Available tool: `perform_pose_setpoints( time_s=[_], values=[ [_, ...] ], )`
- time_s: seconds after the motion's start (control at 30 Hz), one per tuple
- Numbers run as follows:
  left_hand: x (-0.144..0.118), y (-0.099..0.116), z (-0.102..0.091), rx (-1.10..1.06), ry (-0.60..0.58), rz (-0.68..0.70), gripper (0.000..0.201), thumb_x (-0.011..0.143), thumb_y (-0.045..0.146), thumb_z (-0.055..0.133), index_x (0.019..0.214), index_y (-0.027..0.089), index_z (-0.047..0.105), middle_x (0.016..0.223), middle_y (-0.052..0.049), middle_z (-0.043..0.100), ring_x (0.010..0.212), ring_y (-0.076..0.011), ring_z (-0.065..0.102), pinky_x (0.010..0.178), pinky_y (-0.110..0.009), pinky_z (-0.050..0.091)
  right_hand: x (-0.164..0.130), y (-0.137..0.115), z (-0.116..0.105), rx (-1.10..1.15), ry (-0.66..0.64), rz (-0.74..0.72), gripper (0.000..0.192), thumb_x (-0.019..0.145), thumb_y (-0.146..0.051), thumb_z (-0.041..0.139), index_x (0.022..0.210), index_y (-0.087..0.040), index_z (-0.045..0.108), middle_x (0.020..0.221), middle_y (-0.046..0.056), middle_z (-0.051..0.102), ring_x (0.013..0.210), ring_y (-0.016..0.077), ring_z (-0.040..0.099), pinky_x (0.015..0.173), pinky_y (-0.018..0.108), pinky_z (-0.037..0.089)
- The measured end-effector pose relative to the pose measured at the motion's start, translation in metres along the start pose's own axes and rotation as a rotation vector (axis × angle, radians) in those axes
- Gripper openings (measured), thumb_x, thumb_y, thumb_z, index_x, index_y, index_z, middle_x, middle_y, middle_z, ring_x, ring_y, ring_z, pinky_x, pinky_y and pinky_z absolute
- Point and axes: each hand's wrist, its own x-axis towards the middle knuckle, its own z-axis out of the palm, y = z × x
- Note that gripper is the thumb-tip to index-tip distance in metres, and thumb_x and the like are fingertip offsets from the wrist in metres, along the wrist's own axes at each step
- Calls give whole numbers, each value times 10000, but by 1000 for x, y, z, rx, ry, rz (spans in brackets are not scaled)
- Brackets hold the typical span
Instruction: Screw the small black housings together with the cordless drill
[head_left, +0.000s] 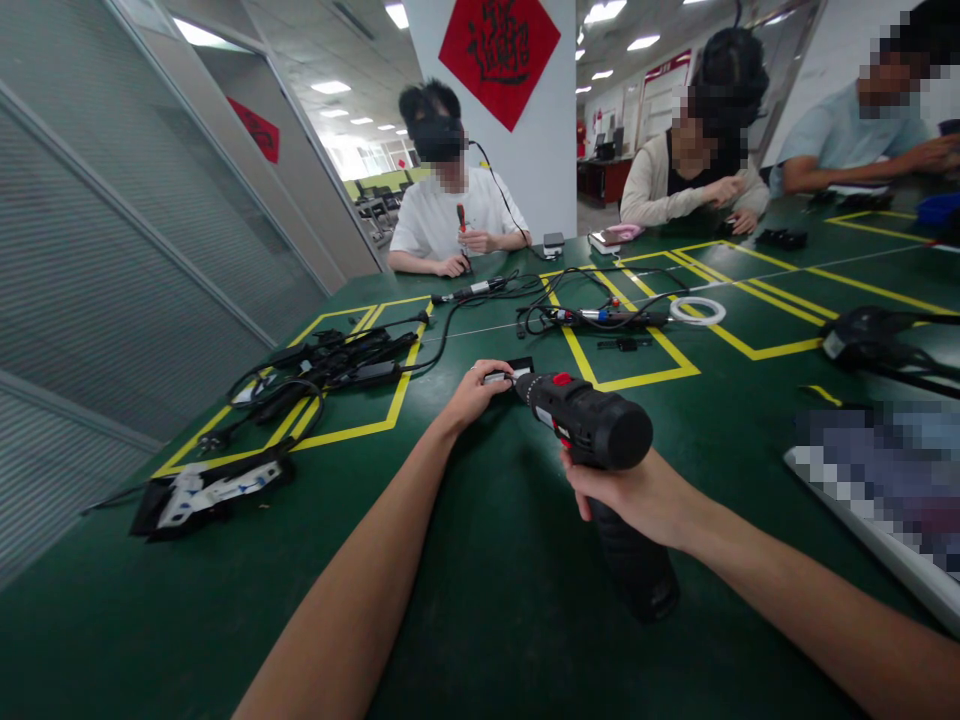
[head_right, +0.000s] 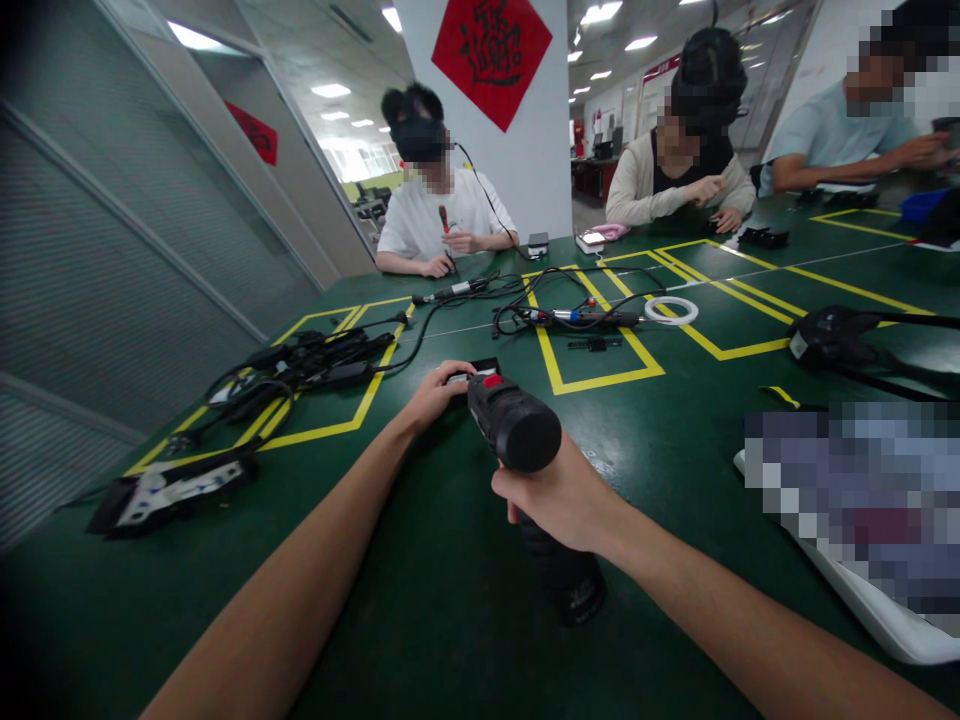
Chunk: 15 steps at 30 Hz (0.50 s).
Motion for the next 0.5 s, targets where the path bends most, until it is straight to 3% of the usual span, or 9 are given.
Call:
perform_pose_setpoints(
  time_s=[0.5],
  values=[
    [0,-2,0,-12,0,13,260,750,306,570,983,213,641,1112,-34,608,1106,-215,518,1054,-368,345,2,3,0,19,2,-5,61,766,-139,554,805,-183,539,635,-29,557,579,132,571,658,304,453]
  ],
)
